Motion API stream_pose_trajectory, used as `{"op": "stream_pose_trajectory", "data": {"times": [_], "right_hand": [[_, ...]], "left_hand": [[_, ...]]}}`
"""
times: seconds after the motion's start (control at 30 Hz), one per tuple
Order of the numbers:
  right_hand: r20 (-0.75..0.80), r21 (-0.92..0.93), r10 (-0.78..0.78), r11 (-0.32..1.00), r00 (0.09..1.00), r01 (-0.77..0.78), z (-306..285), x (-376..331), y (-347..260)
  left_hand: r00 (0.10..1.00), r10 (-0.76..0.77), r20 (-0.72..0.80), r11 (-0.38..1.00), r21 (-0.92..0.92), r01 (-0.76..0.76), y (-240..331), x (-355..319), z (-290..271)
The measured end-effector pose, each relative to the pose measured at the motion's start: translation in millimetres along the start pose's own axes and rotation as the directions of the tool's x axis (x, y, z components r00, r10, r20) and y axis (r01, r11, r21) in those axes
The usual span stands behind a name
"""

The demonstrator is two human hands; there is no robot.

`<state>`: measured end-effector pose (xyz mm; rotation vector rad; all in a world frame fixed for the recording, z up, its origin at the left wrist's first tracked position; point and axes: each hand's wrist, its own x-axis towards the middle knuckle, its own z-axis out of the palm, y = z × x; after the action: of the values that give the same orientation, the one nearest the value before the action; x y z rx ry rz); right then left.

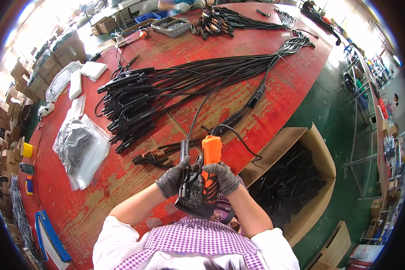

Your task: The person uses an orange power drill to drive screws into black electrical components held in their left hand. They repeatedly pick up components from a pile on a red workbench, secure them with the drill, and place them back down.

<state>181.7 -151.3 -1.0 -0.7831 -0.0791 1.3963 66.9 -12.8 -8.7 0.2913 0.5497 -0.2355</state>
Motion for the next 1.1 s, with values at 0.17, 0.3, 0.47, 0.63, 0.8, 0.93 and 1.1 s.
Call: {"op": "stream_pose_trajectory", "data": {"times": [0.17, 0.3, 0.47, 0.63, 0.8, 0.93, 1.1], "right_hand": [[-0.195, -0.103, -0.134, 0.988, 0.972, 0.116, -1.7, -16.5, -2.6], [-0.194, -0.21, -0.574, 0.816, 0.795, 0.538, 2.7, -41.8, -16.7], [-0.007, -0.246, -0.865, 0.488, 0.502, 0.838, -4.3, -49.1, -12.6], [0.037, -0.406, -0.897, 0.389, 0.44, 0.827, -6.2, -37.6, -0.3], [-0.005, -0.386, -0.877, 0.445, 0.48, 0.809, -10.9, -29.3, 7.4], [-0.028, -0.353, -0.863, 0.481, 0.505, 0.803, -11.0, -25.6, 10.9], [-0.039, -0.336, -0.846, 0.512, 0.532, 0.79, -8.1, -23.8, 14.5]], "left_hand": [[0.967, 0.163, 0.198, 0.959, -0.261, -0.109, -4.1, -4.4, -44.6], [0.965, 0.259, 0.034, 0.927, -0.289, -0.238, -19.1, -16.4, -64.3], [0.976, 0.214, 0.041, 0.808, -0.57, -0.153, -34.4, -34.4, -62.9], [0.91, 0.167, 0.379, 0.552, -0.801, 0.232, -38.8, -28.5, -71.5], [0.981, 0.188, 0.051, 0.852, -0.506, -0.136, -55.3, -28.5, -63.7], [0.947, 0.194, -0.255, 0.971, -0.09, -0.223, -71.0, -28.4, -47.7], [0.948, 0.174, -0.265, 0.971, -0.114, -0.21, -71.9, -26.3, -50.5]]}}
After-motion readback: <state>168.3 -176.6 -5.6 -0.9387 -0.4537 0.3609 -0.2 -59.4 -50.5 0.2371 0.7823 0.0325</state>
